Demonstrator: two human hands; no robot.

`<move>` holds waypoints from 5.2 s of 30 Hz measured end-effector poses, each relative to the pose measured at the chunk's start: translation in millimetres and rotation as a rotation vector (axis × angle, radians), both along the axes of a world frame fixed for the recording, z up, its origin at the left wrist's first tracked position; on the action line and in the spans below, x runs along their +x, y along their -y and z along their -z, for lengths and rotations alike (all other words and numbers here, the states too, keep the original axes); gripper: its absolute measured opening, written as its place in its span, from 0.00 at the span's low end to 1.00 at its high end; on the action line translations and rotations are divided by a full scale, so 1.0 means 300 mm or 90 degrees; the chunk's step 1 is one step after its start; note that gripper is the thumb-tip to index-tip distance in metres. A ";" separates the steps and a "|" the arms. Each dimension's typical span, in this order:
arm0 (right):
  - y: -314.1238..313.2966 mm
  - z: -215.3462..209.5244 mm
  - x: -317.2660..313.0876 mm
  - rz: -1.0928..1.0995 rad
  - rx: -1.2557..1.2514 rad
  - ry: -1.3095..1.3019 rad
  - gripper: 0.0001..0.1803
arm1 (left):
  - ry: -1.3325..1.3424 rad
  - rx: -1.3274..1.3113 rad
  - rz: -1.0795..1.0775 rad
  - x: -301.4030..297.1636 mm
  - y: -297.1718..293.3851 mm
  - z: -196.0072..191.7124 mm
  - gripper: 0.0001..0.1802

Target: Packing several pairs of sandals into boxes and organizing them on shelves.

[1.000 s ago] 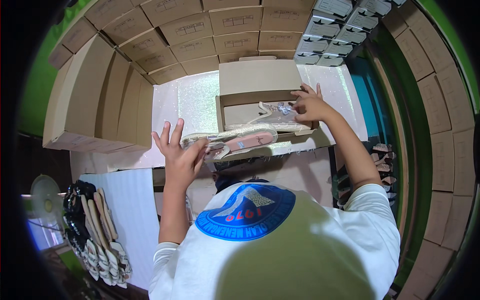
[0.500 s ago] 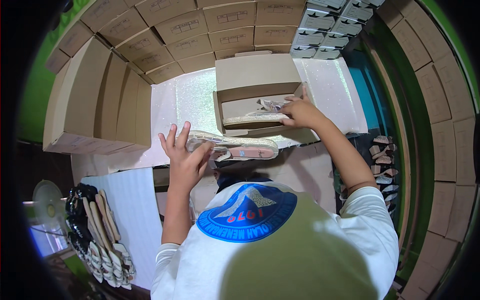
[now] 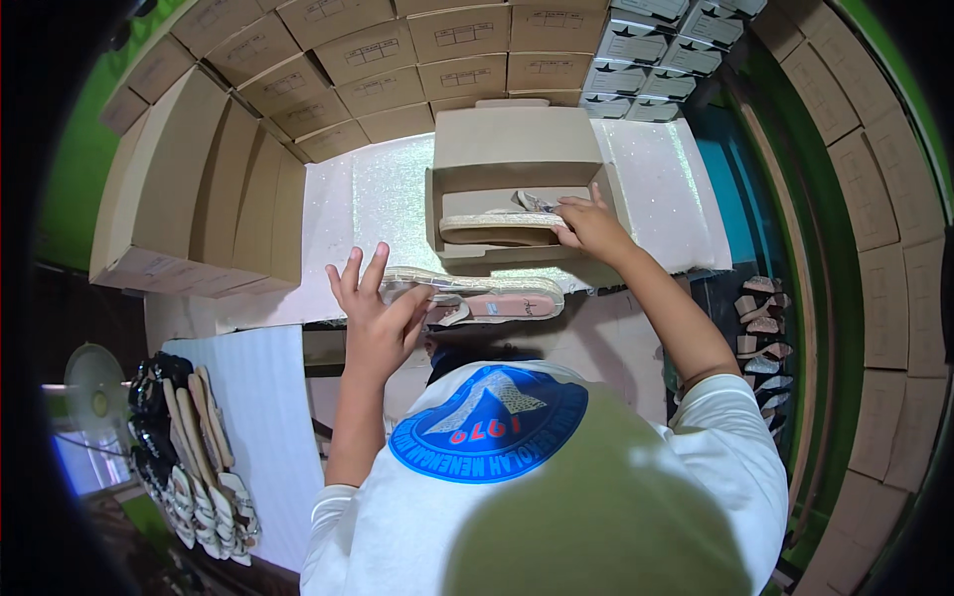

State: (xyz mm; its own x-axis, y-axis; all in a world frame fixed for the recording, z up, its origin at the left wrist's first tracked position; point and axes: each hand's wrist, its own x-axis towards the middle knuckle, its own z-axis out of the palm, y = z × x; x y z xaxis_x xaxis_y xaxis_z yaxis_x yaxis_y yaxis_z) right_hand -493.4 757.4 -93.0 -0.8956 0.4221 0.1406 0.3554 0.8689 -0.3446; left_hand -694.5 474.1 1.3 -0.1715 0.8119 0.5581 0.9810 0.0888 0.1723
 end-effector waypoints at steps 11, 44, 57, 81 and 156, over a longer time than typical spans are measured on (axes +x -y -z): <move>-0.002 -0.046 -0.011 0.047 -0.078 0.180 0.19 | 0.007 0.002 0.010 0.026 -0.051 -0.004 0.08; -0.034 -0.195 0.035 0.253 0.013 0.054 0.16 | -0.011 -0.200 -0.088 -0.075 -0.467 0.193 0.33; -0.050 -0.115 -0.055 0.194 0.140 0.349 0.20 | 0.006 -0.268 -0.026 -0.055 -0.452 0.255 0.20; 0.021 -0.077 -0.148 0.138 0.104 0.152 0.15 | -0.064 -0.356 -0.062 -0.044 -0.538 0.264 0.25; -0.167 -0.370 -0.355 0.101 0.082 -0.122 0.18 | 0.719 0.002 -0.148 -0.364 -0.380 0.175 0.33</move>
State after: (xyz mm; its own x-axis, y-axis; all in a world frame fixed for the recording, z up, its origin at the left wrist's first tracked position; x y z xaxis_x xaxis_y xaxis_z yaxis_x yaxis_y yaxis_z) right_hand -599.9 807.3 17.9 -0.7716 0.5226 0.3627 0.4291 0.8485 -0.3097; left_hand -803.6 588.1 -51.3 -0.7202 0.6938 -0.0068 0.2273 0.2451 0.9425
